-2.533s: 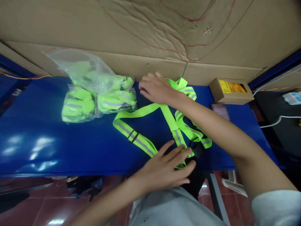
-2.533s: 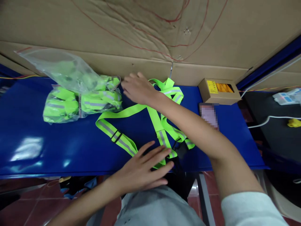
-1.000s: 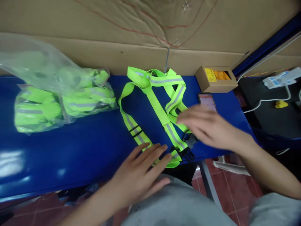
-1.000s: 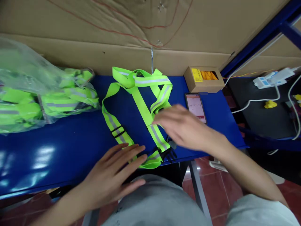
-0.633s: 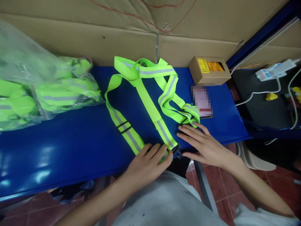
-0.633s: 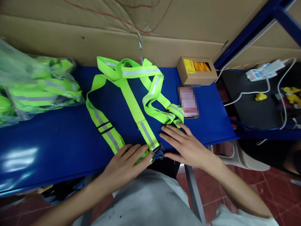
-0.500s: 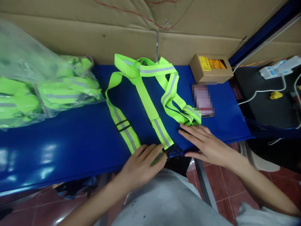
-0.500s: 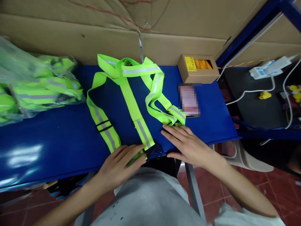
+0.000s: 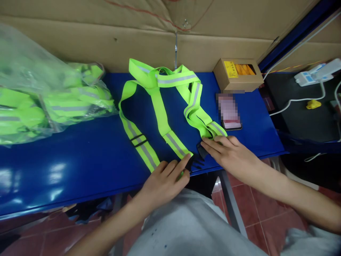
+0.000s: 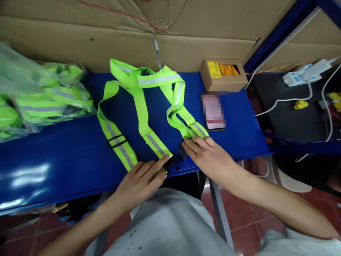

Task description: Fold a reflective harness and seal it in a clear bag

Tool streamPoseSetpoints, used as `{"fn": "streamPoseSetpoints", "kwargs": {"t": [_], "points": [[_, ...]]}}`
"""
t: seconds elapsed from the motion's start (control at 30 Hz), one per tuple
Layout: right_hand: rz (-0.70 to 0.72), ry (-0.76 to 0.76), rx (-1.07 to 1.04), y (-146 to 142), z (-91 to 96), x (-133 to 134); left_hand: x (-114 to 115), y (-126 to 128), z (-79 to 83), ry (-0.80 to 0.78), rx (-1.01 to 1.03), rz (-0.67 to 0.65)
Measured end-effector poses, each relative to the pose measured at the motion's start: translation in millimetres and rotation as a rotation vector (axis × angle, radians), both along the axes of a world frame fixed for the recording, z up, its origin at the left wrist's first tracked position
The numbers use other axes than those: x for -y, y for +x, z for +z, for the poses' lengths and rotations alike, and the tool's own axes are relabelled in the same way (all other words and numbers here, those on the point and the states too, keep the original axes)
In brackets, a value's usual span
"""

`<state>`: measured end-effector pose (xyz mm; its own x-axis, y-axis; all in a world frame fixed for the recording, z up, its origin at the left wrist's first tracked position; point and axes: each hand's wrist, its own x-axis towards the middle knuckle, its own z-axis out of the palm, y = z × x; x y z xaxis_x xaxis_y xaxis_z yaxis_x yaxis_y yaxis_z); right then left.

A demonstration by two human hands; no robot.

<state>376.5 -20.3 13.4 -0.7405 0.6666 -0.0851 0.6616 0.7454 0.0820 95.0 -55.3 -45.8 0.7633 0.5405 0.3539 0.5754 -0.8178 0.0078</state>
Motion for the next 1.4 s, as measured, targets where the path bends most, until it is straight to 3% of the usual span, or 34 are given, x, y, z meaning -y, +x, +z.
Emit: {"fn": "streamPoseSetpoints", "kwargs": {"t": [0.1, 0.2, 0.4, 0.6, 0.8, 1.4], "points": [[0.028, 0.038, 0.019, -5, 6.9, -7, -2, 7, -0.2, 0.015, -0.024, 0.065], [0.046, -0.032, -0.023, -1, 9.3, -16, -3, 14, 1.8, 0.010, -0.030, 0.169], [-0.001, -0.094, -0.167, 7, 2.6, -19, -3, 25, 6.5, -0.023, 0.022, 0.293], [-0.001, -0.055, -0.224, -1, -7.3, -14, -4, 31, 7.7, -0.024, 0.041, 0.319], [-0.059, 0.039, -0.197, 0, -2.8, -13, -3, 29, 6.4, -0.023, 0.087, 0.356], [-0.054, 0.047, -0.214, -8, -2.3, -16, -6, 22, 6.1, -0.010, 0.074, 0.349]]}}
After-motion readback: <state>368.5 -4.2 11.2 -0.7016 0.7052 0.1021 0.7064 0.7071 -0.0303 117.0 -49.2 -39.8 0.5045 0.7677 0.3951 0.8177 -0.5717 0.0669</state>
